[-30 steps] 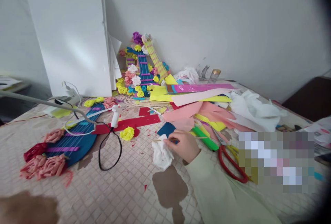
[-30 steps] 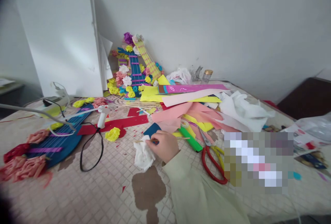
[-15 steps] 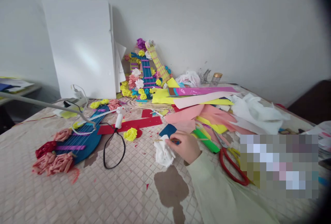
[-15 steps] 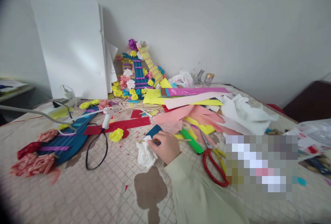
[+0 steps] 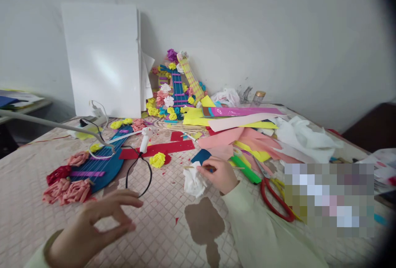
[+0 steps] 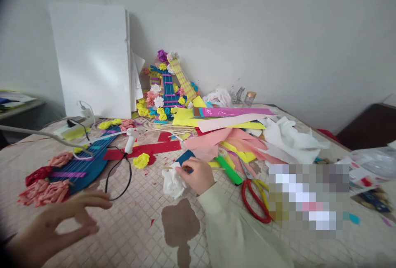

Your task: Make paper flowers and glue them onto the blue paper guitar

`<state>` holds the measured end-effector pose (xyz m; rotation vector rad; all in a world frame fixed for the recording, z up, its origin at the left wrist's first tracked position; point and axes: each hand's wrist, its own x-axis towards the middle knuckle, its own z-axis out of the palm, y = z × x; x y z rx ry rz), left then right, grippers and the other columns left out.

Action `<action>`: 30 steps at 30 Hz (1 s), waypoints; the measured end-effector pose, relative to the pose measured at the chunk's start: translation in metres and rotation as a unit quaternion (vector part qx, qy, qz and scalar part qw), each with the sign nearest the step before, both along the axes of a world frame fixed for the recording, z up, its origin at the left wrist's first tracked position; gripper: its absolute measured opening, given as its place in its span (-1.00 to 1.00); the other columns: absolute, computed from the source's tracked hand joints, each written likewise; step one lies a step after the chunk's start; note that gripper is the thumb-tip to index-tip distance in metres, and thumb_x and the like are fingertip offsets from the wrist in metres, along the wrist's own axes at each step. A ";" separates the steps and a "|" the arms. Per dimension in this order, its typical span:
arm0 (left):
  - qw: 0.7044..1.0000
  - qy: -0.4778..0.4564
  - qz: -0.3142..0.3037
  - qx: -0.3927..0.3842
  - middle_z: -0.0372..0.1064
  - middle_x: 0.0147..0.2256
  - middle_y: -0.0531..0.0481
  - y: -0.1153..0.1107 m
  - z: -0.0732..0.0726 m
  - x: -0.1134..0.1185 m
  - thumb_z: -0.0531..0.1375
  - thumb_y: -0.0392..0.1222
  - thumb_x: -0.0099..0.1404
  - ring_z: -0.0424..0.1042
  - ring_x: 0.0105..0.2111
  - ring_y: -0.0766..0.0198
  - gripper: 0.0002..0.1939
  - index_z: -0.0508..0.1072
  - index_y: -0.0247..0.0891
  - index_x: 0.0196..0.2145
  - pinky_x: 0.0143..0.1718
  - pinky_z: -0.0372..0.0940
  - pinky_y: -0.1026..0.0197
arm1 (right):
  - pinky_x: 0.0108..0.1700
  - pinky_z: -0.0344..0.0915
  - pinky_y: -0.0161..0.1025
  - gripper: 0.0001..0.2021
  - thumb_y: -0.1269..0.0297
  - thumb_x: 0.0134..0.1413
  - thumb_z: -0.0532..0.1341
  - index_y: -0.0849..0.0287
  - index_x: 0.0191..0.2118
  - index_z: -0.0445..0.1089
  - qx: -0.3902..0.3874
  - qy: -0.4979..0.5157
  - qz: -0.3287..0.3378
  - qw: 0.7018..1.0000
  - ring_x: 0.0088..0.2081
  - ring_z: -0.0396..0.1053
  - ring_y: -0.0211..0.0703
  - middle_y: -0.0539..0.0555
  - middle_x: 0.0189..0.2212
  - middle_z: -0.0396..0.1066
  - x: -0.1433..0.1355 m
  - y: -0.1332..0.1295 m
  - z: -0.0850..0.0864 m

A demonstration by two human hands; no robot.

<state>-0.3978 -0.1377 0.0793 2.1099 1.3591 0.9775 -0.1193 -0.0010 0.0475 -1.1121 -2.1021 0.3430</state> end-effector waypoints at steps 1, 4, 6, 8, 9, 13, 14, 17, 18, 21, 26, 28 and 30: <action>0.999 0.045 -0.005 0.010 0.43 -0.39 0.04 0.011 0.004 0.002 0.23 -0.29 -0.05 0.35 -0.28 0.20 -0.92 0.41 -0.17 -0.63 -0.22 0.24 0.23 | -0.50 0.07 -0.39 -0.78 0.18 -0.07 0.12 0.20 -0.57 0.33 0.000 0.004 -0.002 1.000 -0.56 0.19 -0.34 -0.03 -0.62 0.27 0.000 0.000 0.000; 0.996 0.087 -0.033 -0.004 0.38 -0.55 0.03 0.031 0.007 0.009 0.13 -0.30 0.06 0.36 -0.40 0.26 -0.82 0.40 -0.20 -0.65 -0.31 0.26 0.26 | -0.51 0.08 -0.39 -0.79 0.19 -0.07 0.12 0.20 -0.56 0.34 0.000 0.014 -0.007 1.000 -0.56 0.19 -0.33 -0.02 -0.62 0.29 0.001 0.000 -0.001; 0.996 0.030 -0.040 -0.071 0.40 -0.39 0.00 0.033 0.000 0.013 0.08 -0.30 0.11 0.37 -0.35 0.26 -0.84 0.45 -0.16 -0.46 -0.30 0.28 0.26 | -0.51 0.08 -0.39 -0.79 0.20 -0.07 0.12 0.20 -0.57 0.34 0.002 0.020 -0.006 1.000 -0.56 0.19 -0.33 -0.01 -0.62 0.30 0.001 0.000 -0.001; 0.980 -0.098 -0.047 -0.164 0.24 -0.06 -0.03 0.030 -0.008 0.017 0.10 -0.30 0.11 0.30 -0.14 0.19 -0.67 0.32 -0.02 -0.15 -0.20 0.27 0.20 | -0.51 0.08 -0.39 -0.79 0.20 -0.07 0.12 0.20 -0.57 0.34 0.004 0.024 -0.004 1.000 -0.56 0.19 -0.33 -0.01 -0.62 0.30 0.001 0.000 -0.001; 0.961 -0.173 -0.055 -0.209 0.10 0.05 -0.02 0.029 -0.011 0.019 0.13 -0.29 0.09 0.22 -0.06 0.15 -0.53 0.20 0.04 -0.04 -0.15 0.24 0.15 | -0.51 0.08 -0.39 -0.79 0.19 -0.07 0.12 0.19 -0.57 0.35 0.004 0.024 -0.003 1.000 -0.57 0.19 -0.33 -0.01 -0.62 0.29 0.001 0.000 -0.001; 0.893 -0.328 -0.028 -0.306 0.35 -0.17 -0.06 0.030 -0.018 0.027 0.25 -0.27 -0.06 0.36 -0.21 0.17 -0.55 0.31 -0.10 -0.16 -0.23 0.29 0.16 | -0.52 0.07 -0.39 -0.78 0.19 -0.08 0.12 0.19 -0.57 0.35 0.005 0.020 -0.003 1.000 -0.57 0.18 -0.33 -0.01 -0.63 0.28 0.000 -0.001 0.000; 0.895 -0.318 0.005 -0.313 0.43 -0.36 -0.02 0.030 -0.018 0.029 0.26 -0.25 -0.08 0.42 -0.37 0.23 -0.68 0.38 -0.18 -0.29 -0.36 0.33 0.24 | -0.52 0.07 -0.39 -0.79 0.19 -0.08 0.12 0.19 -0.57 0.35 0.004 0.019 -0.003 1.000 -0.56 0.18 -0.33 -0.02 -0.63 0.28 0.000 -0.001 0.000; 0.935 -0.190 0.087 -0.286 0.24 -0.73 0.14 0.031 -0.015 0.036 0.22 -0.16 -0.04 0.24 -0.77 0.43 -0.85 0.35 -0.29 -0.57 -0.74 0.15 0.41 | -0.52 0.06 -0.39 -0.79 0.19 -0.08 0.13 0.20 -0.58 0.35 0.000 0.019 -0.006 1.000 -0.57 0.17 -0.34 -0.02 -0.63 0.28 0.001 -0.001 0.000; 0.957 -0.123 0.094 -0.246 0.18 -0.76 0.16 0.030 -0.013 0.039 0.19 -0.13 -0.01 0.18 -0.79 0.46 -0.83 0.34 -0.29 -0.60 -0.76 0.09 0.41 | -0.52 0.06 -0.39 -0.78 0.19 -0.08 0.13 0.20 -0.57 0.35 -0.001 0.019 -0.005 1.000 -0.57 0.17 -0.34 -0.02 -0.63 0.27 0.001 -0.001 0.000; 0.990 0.077 0.088 -0.073 0.13 -0.75 0.14 0.030 -0.009 0.044 0.07 -0.15 0.10 0.16 -0.74 0.45 -0.77 0.32 -0.27 -0.64 -0.68 0.06 0.38 | -0.52 0.06 -0.39 -0.78 0.19 -0.07 0.12 0.20 -0.58 0.34 -0.003 0.017 -0.001 1.000 -0.57 0.17 -0.34 -0.02 -0.63 0.27 0.000 -0.002 0.001; 0.983 0.176 -0.015 0.057 0.38 -0.46 -0.02 0.038 -0.011 0.048 0.07 -0.20 0.11 0.33 -0.40 0.25 -0.69 0.32 -0.26 -0.74 -0.33 0.20 0.22 | -0.53 0.07 -0.38 -0.78 0.20 -0.07 0.11 0.20 -0.58 0.33 -0.003 0.021 0.000 1.000 -0.57 0.18 -0.33 -0.02 -0.63 0.27 0.000 -0.001 0.001; 0.987 0.140 0.002 0.085 0.33 -0.17 -0.04 0.040 -0.012 0.048 0.10 -0.26 0.09 0.23 -0.12 0.10 -0.79 0.42 -0.21 -0.65 -0.11 0.12 0.09 | -0.53 0.08 -0.38 -0.79 0.21 -0.07 0.12 0.20 -0.58 0.33 -0.008 0.030 0.007 1.000 -0.58 0.18 -0.33 -0.01 -0.63 0.27 0.000 0.000 0.001; 0.991 0.091 0.047 0.088 0.19 -0.02 -0.06 0.041 -0.011 0.047 0.11 -0.29 0.07 0.08 0.01 0.06 -0.82 0.45 -0.16 -0.35 -0.02 0.04 0.02 | -0.53 0.09 -0.38 -0.79 0.22 -0.08 0.12 0.21 -0.58 0.33 -0.017 0.037 0.017 0.999 -0.58 0.19 -0.33 -0.01 -0.63 0.28 0.000 0.000 0.002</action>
